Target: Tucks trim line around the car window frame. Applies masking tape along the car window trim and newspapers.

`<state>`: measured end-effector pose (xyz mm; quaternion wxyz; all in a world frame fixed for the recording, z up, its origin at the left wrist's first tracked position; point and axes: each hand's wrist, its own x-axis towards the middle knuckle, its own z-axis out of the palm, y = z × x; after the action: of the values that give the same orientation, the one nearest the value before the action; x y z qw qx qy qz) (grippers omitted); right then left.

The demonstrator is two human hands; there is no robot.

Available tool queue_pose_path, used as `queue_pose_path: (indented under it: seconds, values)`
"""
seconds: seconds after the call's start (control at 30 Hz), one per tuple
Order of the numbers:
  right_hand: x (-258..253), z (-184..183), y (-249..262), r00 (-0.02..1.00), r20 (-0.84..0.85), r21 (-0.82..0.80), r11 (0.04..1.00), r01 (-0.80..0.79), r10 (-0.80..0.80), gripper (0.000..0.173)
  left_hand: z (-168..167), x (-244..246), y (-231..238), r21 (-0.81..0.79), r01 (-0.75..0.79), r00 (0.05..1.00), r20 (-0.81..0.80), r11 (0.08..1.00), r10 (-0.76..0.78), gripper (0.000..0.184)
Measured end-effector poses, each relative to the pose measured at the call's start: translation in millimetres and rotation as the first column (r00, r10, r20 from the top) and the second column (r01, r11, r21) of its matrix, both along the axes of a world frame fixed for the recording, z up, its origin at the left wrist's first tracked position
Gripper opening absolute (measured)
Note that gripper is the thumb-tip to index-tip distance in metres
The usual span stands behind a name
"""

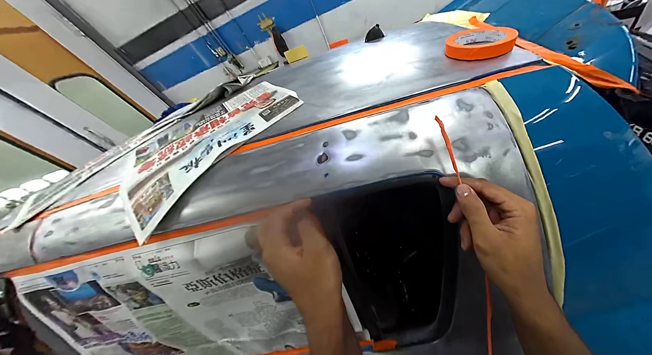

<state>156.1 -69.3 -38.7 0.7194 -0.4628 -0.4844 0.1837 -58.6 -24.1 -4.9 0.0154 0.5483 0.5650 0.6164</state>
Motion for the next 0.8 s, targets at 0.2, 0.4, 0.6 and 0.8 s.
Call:
queue_pose_path:
  seconds: [0.2,0.4,0.6,0.8]
  values:
    - [-6.7,0.3,4.1,0.997,0.077,0.011,1.000,0.025,-0.025,0.026,-4.4,2.7,10.8,0.031,-0.099,0.993,-0.056,0.995,0.101,0.022]
    - [-12.6,-0.6,10.6,0.991,0.135,0.038,0.999,0.013,-0.019,0.028,-23.1,18.2,10.0,0.194,-0.027,0.999,-0.036,0.981,0.035,0.024]
    - [-10.0,-10.2,10.8,0.988,0.149,0.040,0.999,0.029,-0.035,0.029,-37.8,27.6,13.0,0.361,-0.225,0.936,-0.180,0.905,0.304,0.035]
    - [-11.1,-12.5,11.7,0.986,0.156,0.036,0.998,0.047,-0.053,0.029,-25.4,34.6,-1.4,0.232,-0.215,0.948,-0.183,0.949,0.259,0.036]
